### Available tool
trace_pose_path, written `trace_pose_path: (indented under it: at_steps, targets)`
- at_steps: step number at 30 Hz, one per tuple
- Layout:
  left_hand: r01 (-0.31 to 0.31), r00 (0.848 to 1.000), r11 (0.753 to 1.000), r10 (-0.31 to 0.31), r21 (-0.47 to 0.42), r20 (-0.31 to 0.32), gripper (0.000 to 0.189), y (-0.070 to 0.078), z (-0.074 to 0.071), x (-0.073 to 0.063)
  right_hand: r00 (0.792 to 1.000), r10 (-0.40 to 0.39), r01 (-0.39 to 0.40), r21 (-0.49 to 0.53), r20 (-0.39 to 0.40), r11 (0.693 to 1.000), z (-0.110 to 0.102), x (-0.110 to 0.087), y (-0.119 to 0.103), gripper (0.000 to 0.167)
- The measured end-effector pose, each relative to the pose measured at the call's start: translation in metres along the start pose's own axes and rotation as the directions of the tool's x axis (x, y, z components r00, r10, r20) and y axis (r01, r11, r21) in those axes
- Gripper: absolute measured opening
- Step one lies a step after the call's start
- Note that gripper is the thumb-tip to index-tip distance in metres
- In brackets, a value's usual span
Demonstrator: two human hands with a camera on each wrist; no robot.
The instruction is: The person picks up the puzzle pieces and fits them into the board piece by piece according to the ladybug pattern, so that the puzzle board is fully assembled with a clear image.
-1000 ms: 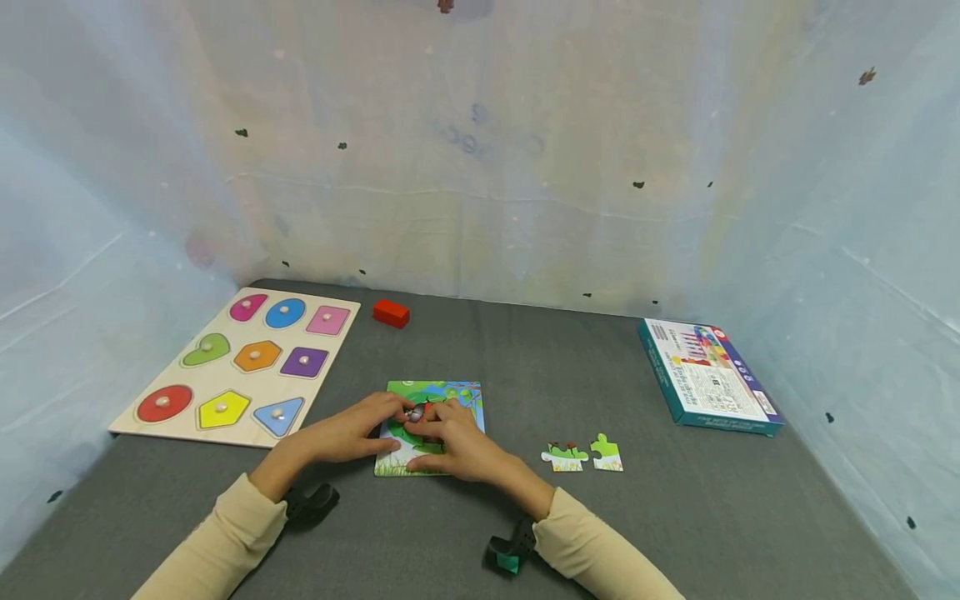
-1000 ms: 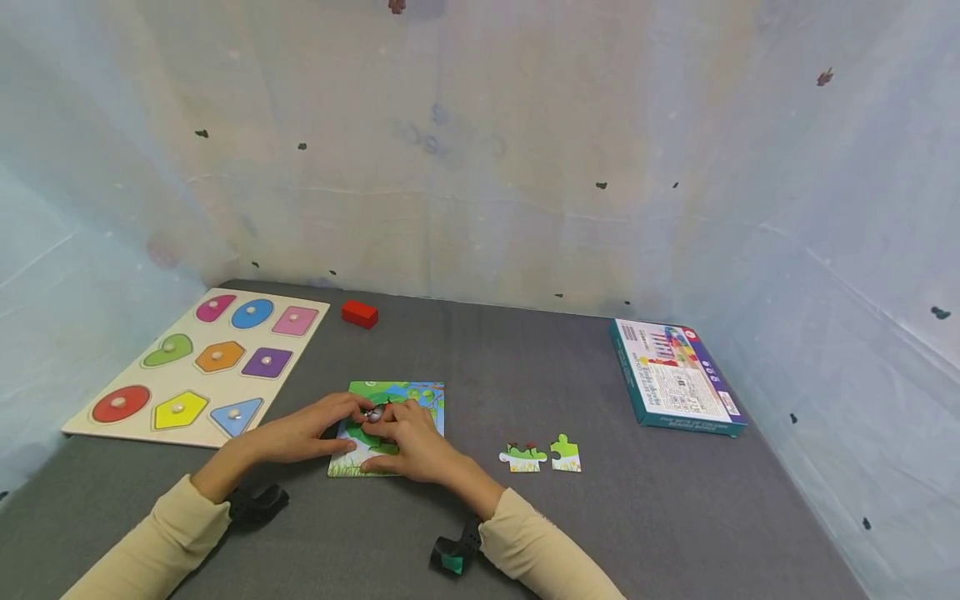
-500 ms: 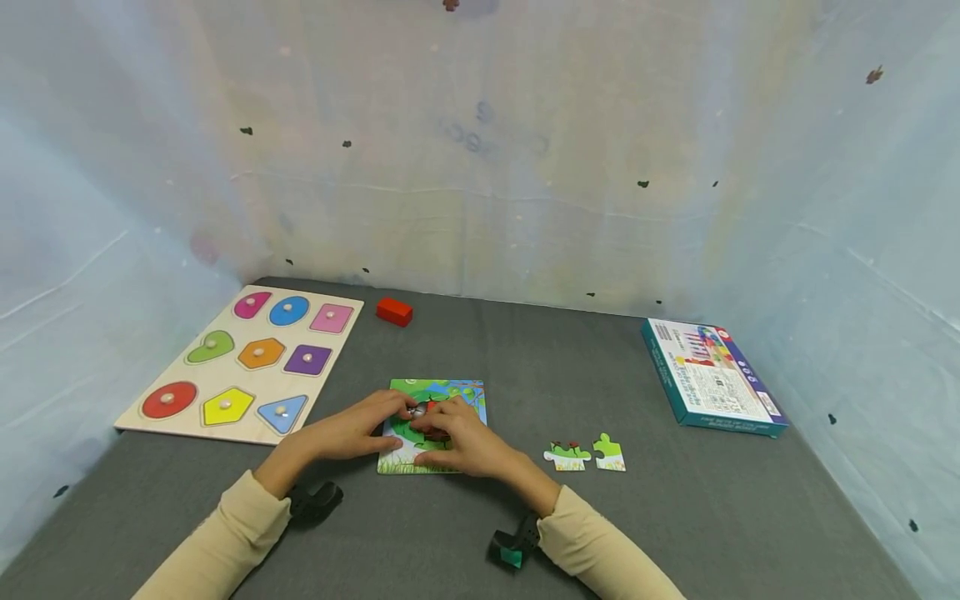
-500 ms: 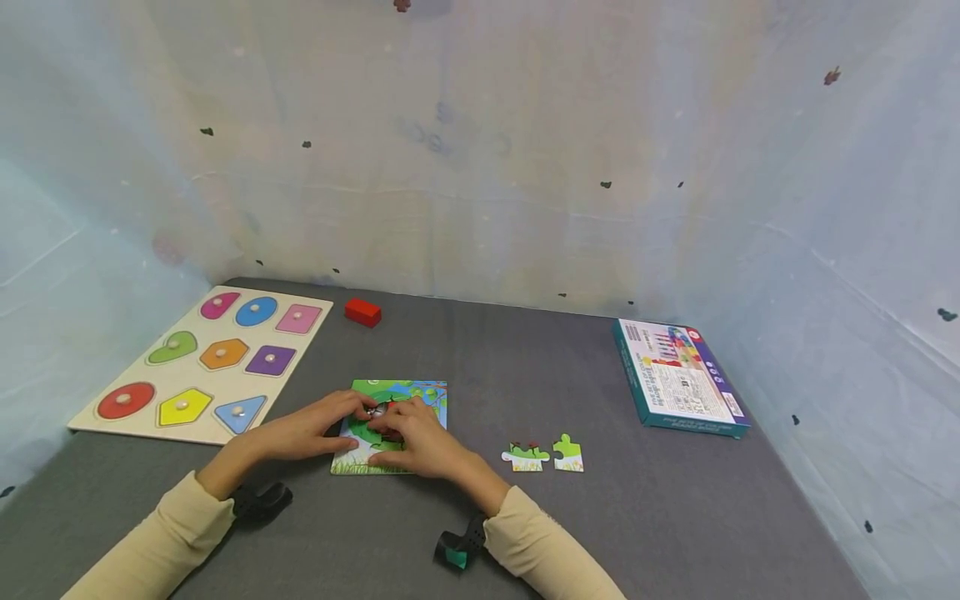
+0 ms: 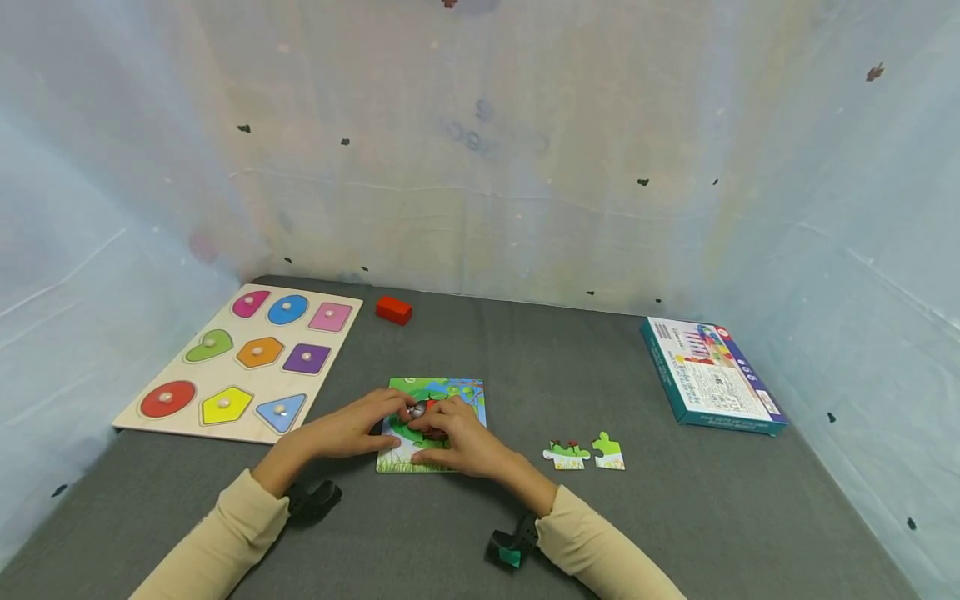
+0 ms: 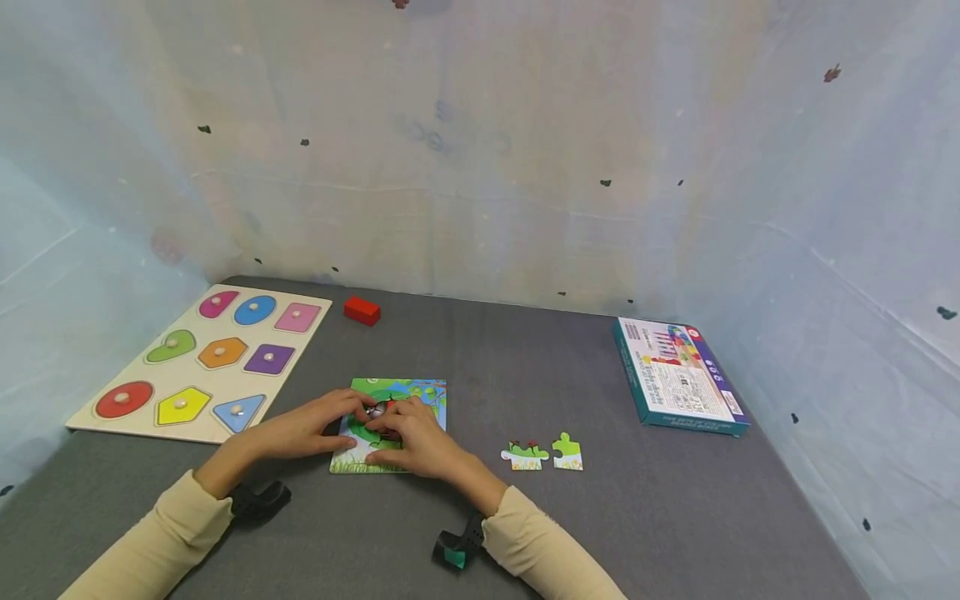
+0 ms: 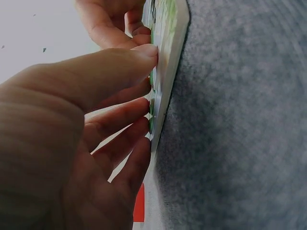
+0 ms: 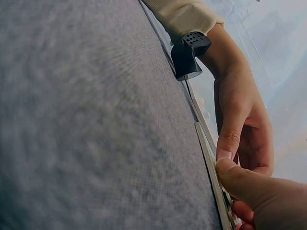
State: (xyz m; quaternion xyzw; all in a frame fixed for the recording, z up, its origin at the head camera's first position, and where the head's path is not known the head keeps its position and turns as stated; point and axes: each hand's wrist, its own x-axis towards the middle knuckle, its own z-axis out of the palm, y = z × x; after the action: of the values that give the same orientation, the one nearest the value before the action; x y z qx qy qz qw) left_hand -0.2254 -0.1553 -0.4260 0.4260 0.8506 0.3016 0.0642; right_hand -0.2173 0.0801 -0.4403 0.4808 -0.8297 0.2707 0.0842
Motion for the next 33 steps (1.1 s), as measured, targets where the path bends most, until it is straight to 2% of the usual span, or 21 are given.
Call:
trace_pose_path:
  at_steps: [10, 13, 18, 25, 33]
  targets:
    - [0.004, 1.0, 0.999, -0.004, -0.037, -0.012, 0.013, -0.0038, 0.0005, -0.0011, 0.999, 0.001, 0.001, -0.036, 0.049, 0.999, -0.0042, 0.0013, -0.0007, 0.047]
    - [0.012, 1.0, 0.999, -0.013, -0.032, -0.014, 0.018, -0.0044, 0.0005, -0.0014, 0.999, -0.013, 0.016, -0.053, 0.049, 0.998, -0.004, 0.0015, -0.001, 0.046]
    - [0.017, 1.0, 0.999, -0.018, -0.028, -0.011, 0.021, -0.0044, 0.0, -0.0019, 0.999, -0.017, 0.02, -0.067, 0.036, 0.998, -0.0019, 0.0013, -0.0007, 0.044]
    - [0.016, 1.0, 0.999, -0.016, -0.037, 0.002, 0.014, -0.0052, -0.0007, -0.0007, 1.0, -0.012, 0.013, -0.081, 0.021, 0.997, -0.0008, 0.0017, -0.002, 0.044]
    - [0.022, 1.0, 0.999, -0.022, -0.043, 0.0, 0.02, -0.0063, -0.0005, -0.0014, 1.0, -0.013, 0.011, -0.093, -0.018, 0.996, 0.0022, 0.0029, -0.0038, 0.046]
